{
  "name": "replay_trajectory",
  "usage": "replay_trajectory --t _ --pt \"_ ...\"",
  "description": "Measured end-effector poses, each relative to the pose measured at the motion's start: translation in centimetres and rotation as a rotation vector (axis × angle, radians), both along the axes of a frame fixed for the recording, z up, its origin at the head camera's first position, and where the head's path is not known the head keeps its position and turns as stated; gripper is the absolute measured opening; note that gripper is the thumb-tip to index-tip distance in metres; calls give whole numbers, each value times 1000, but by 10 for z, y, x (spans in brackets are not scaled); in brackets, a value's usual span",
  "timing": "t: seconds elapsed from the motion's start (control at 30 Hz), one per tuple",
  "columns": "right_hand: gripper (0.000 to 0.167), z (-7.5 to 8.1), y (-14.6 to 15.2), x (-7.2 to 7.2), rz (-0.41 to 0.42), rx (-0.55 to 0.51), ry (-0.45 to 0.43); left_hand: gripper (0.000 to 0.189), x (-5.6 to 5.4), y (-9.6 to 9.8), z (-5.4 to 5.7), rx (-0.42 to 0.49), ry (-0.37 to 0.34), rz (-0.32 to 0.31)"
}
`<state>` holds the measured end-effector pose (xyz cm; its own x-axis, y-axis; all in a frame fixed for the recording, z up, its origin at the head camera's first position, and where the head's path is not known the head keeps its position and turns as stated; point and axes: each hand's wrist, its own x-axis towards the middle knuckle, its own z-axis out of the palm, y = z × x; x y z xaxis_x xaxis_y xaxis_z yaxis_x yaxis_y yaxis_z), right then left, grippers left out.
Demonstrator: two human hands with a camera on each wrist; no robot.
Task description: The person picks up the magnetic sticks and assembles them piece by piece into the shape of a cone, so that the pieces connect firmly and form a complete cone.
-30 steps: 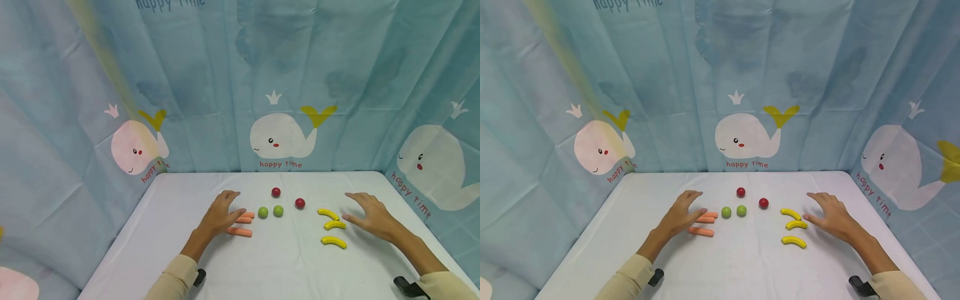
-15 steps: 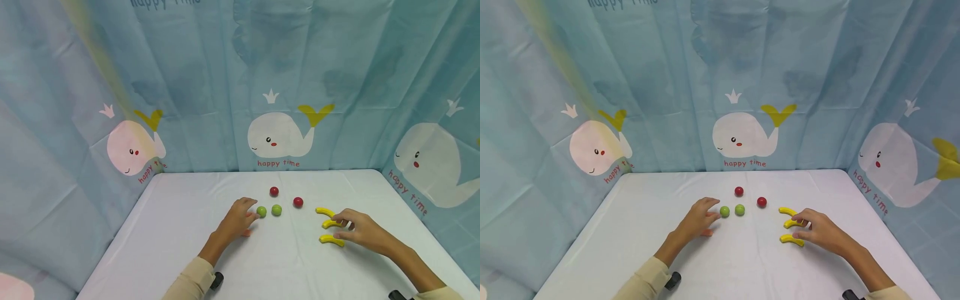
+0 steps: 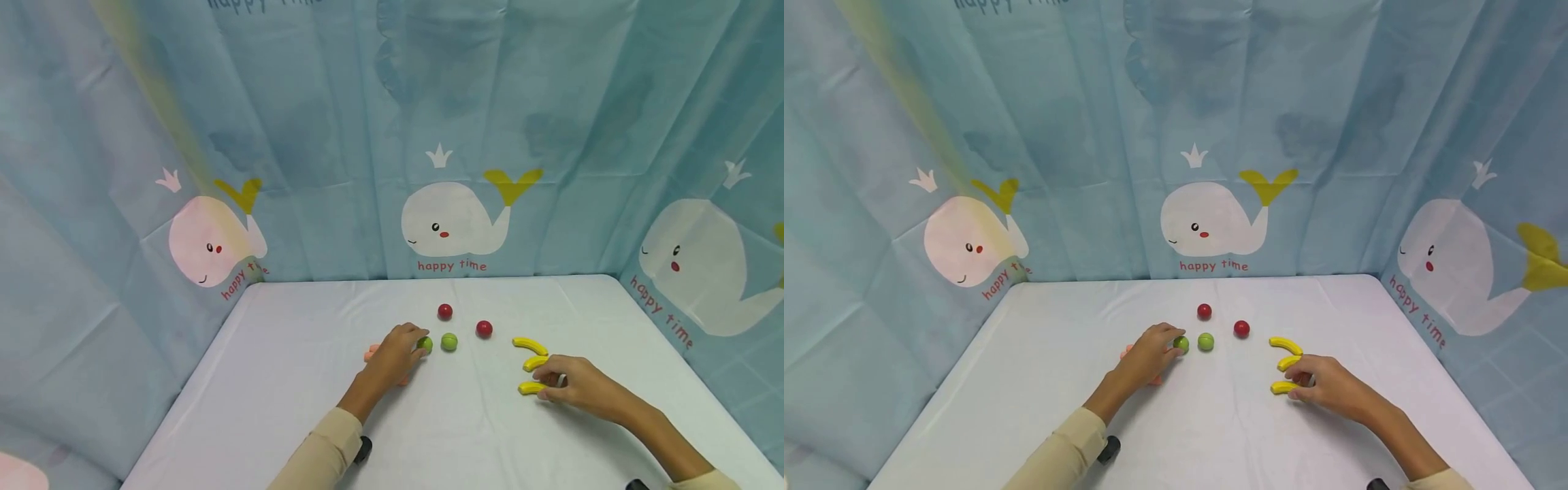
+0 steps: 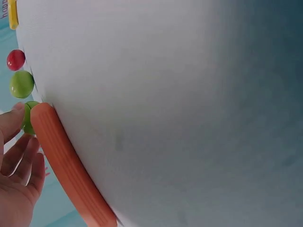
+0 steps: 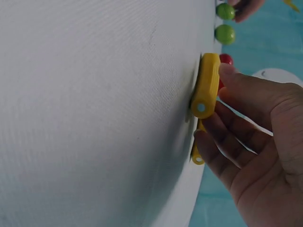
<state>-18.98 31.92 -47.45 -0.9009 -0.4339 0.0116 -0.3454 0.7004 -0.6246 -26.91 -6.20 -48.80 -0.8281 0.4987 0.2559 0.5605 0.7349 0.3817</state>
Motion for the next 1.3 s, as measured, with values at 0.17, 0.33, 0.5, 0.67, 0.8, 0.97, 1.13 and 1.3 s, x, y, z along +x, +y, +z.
replay_trajectory --t 0.17,0.33,0.5,0.67,0.8,0.97,1.13,1.3 --pt "19 -2 -1 -2 2 32 -24 38 -1 3 -1 -22 -14 10" --pt "17 -2 -2 -1 -10 56 -38 36 -1 4 1 -24 -62 22" --pt "17 -1 -3 -1 -20 68 -45 37 -1 4 1 -41 -52 3" --pt "19 -1 -4 -1 -33 85 -60 41 -1 3 0 -87 -19 -23" --pt "19 -1 -5 0 -41 95 -53 40 3 2 2 -86 -28 -10" --pt "17 -1 -8 1 -62 121 -29 40 7 0 8 -17 -78 5" --pt "18 -2 -14 2 -124 168 10 41 13 -3 15 67 -91 -13" --pt "23 -1 -19 4 -130 157 64 43 22 -3 20 117 -113 -41"
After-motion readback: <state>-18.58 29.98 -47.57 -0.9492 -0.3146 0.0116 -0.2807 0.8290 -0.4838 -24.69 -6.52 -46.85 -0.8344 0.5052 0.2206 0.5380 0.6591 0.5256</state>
